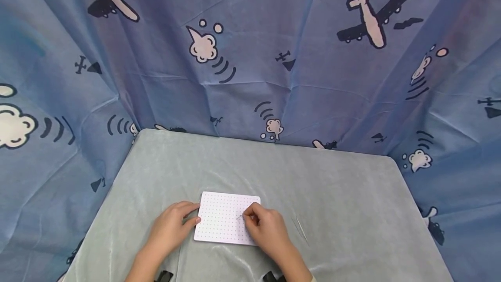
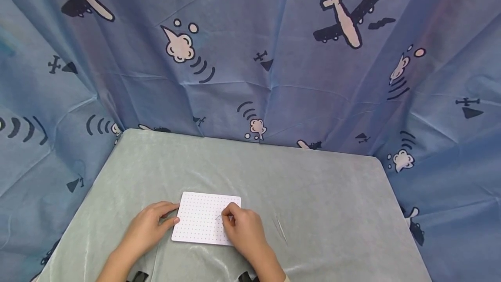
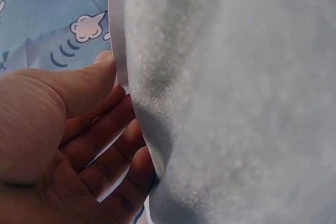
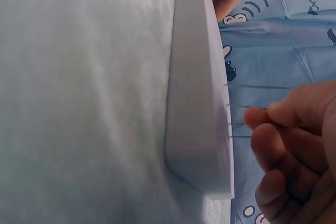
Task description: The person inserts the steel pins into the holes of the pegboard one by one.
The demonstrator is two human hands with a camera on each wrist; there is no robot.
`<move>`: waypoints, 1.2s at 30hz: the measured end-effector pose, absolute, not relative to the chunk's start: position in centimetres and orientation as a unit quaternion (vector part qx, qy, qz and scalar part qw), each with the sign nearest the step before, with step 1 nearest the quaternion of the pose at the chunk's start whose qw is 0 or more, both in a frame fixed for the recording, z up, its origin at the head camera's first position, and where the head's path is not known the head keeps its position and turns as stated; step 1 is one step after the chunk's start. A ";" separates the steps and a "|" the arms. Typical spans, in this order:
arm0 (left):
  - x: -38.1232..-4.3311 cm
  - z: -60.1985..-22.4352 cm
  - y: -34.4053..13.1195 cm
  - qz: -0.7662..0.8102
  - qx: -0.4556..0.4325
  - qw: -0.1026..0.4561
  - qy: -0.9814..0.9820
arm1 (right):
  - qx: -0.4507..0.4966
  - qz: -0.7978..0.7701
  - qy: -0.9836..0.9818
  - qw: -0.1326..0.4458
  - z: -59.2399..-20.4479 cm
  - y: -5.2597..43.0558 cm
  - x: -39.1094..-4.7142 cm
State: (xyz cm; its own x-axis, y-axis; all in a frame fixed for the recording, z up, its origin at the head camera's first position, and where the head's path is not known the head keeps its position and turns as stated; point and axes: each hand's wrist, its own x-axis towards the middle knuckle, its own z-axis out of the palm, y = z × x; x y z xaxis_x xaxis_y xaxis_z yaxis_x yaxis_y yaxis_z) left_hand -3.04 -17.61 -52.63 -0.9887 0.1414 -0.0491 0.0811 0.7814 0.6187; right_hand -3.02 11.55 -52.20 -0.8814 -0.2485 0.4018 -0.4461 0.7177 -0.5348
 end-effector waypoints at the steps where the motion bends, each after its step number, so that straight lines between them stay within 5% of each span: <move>1: -3.0 -52.6 -17.6 0.327 0.059 0.047 0.942 | 0.191 0.323 -0.914 0.153 -52.2 11.6 -3.1; 25: -3.0 -52.5 -17.5 0.327 0.052 0.053 0.942 | 0.102 0.361 -0.920 0.112 -50.5 14.5 -2.6; 36: -2.9 -52.5 -17.4 0.327 0.052 0.044 0.943 | -0.024 0.266 -0.963 0.023 -50.4 19.5 -2.5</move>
